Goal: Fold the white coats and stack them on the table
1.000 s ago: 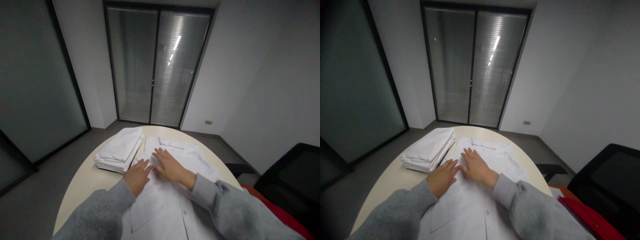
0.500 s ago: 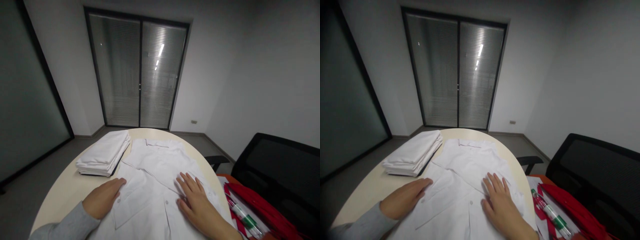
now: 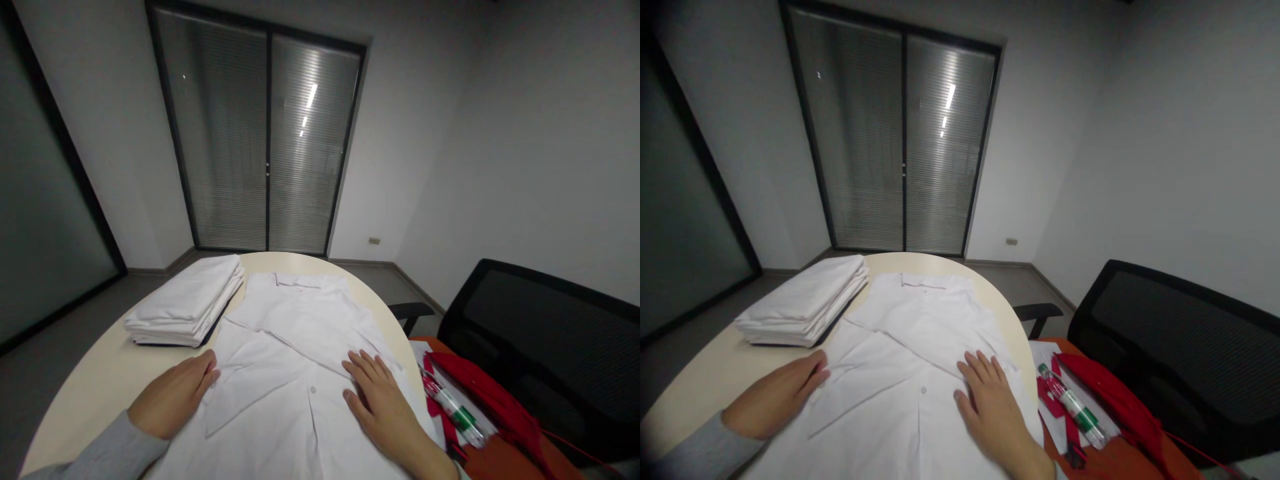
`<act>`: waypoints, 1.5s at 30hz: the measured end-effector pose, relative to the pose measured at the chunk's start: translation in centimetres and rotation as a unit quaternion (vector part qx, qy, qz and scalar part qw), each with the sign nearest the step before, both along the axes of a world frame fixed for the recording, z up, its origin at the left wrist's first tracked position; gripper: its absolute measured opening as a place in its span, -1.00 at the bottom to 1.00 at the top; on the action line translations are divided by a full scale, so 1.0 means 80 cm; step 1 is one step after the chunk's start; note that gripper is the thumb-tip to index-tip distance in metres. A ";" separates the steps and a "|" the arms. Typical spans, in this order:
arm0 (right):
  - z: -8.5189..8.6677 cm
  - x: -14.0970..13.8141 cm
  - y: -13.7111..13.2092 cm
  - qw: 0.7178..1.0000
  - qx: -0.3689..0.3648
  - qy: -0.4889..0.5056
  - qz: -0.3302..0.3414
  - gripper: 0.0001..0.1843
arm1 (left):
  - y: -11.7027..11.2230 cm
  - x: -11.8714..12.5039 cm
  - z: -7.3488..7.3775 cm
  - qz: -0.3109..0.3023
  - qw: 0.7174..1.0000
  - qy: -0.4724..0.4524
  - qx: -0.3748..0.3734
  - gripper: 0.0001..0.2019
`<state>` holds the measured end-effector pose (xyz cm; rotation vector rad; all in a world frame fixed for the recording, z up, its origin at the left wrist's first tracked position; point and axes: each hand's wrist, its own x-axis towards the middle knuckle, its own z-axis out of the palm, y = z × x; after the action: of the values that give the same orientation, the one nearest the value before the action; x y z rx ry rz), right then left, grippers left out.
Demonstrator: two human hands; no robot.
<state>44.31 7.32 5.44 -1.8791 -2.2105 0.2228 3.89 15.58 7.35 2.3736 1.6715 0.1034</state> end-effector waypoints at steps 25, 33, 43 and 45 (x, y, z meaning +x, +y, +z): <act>-0.009 0.122 0.208 0.984 0.097 0.020 -0.149 -0.57 | 0.003 0.030 -0.043 -0.128 0.984 -0.076 0.102 -0.68; -0.006 0.132 0.202 0.993 0.106 -0.016 -0.055 -0.61 | 0.009 0.021 -0.058 -0.156 0.972 -0.086 0.152 -0.68; 0.050 0.149 0.250 0.999 0.035 -0.035 0.016 -0.57 | 0.011 0.020 -0.065 -0.155 0.967 -0.088 0.180 -0.68; 0.046 0.130 0.267 0.998 0.047 -0.045 0.001 -0.45 | 0.012 0.019 -0.068 -0.154 0.967 -0.090 0.180 -0.68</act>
<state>54.73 28.70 9.16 -1.8703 -2.2391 0.0349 5.43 16.54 1.91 2.7556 1.2703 0.5944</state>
